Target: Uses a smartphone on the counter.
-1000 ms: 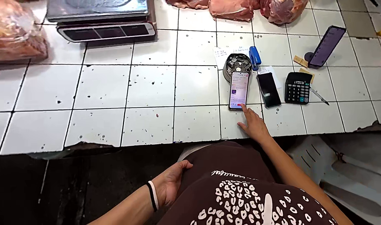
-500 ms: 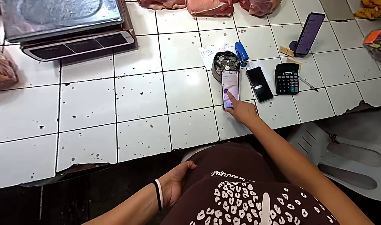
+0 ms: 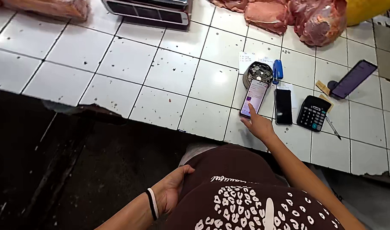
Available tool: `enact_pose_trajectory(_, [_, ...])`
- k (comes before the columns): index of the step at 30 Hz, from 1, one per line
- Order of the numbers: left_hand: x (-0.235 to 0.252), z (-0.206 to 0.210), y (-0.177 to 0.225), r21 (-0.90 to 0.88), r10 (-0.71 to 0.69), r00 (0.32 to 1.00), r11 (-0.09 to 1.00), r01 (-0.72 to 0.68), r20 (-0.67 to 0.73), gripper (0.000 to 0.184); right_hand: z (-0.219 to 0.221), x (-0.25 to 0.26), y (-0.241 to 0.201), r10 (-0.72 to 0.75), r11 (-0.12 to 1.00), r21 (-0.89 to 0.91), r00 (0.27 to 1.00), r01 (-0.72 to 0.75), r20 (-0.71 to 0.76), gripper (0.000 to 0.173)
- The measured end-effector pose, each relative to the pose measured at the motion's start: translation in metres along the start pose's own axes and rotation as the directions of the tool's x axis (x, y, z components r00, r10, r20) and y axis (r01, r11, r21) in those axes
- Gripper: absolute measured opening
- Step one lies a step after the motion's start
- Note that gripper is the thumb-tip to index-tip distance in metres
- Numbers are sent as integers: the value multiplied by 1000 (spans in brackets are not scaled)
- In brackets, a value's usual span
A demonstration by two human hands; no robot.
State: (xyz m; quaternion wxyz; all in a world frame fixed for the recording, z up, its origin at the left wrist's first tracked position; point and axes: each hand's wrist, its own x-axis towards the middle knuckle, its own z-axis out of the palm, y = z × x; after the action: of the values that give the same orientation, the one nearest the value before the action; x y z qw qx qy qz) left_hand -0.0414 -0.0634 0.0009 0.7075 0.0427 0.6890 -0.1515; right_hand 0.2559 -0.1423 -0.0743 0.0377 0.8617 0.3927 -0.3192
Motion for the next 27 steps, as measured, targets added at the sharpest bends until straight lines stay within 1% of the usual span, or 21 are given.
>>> enact_pose_trajectory(2, [-1,6,-19,-55,20,1000,998,-20,0,15,-3,0,7,-18,999,-43,999,20,40,81])
enact_pose_trajectory(4, [0,12,-37,-120,32,999,992,-30,12,16,-8,-1,13,-45,996,-74,997,50,70,78])
enact_pose_trajectory(8, [5,25,-72,-236,54,998,971,-46,29,18,-16,4,26,-122,985,-117,991,128,57,72])
enact_pose_trajectory(12, [13,34,-109,-351,58,998,935,-47,23,18,-18,10,37,-161,974,-155,986,166,43,79])
enact_pose_trajectory(14, [14,35,-126,-392,64,998,919,-48,27,18,-19,12,39,-182,968,-171,983,186,37,80])
enact_pose_trajectory(18, [15,41,-154,-481,66,998,875,-62,-9,18,-19,17,40,-215,961,-177,977,214,18,81])
enact_pose_trajectory(22, [15,42,-170,-527,82,996,845,-91,-40,20,-19,17,38,-215,963,-164,977,212,2,86])
enact_pose_trajectory(27, [16,39,-167,-507,94,995,856,-102,-41,25,-19,19,43,-170,979,-122,985,165,-29,83])
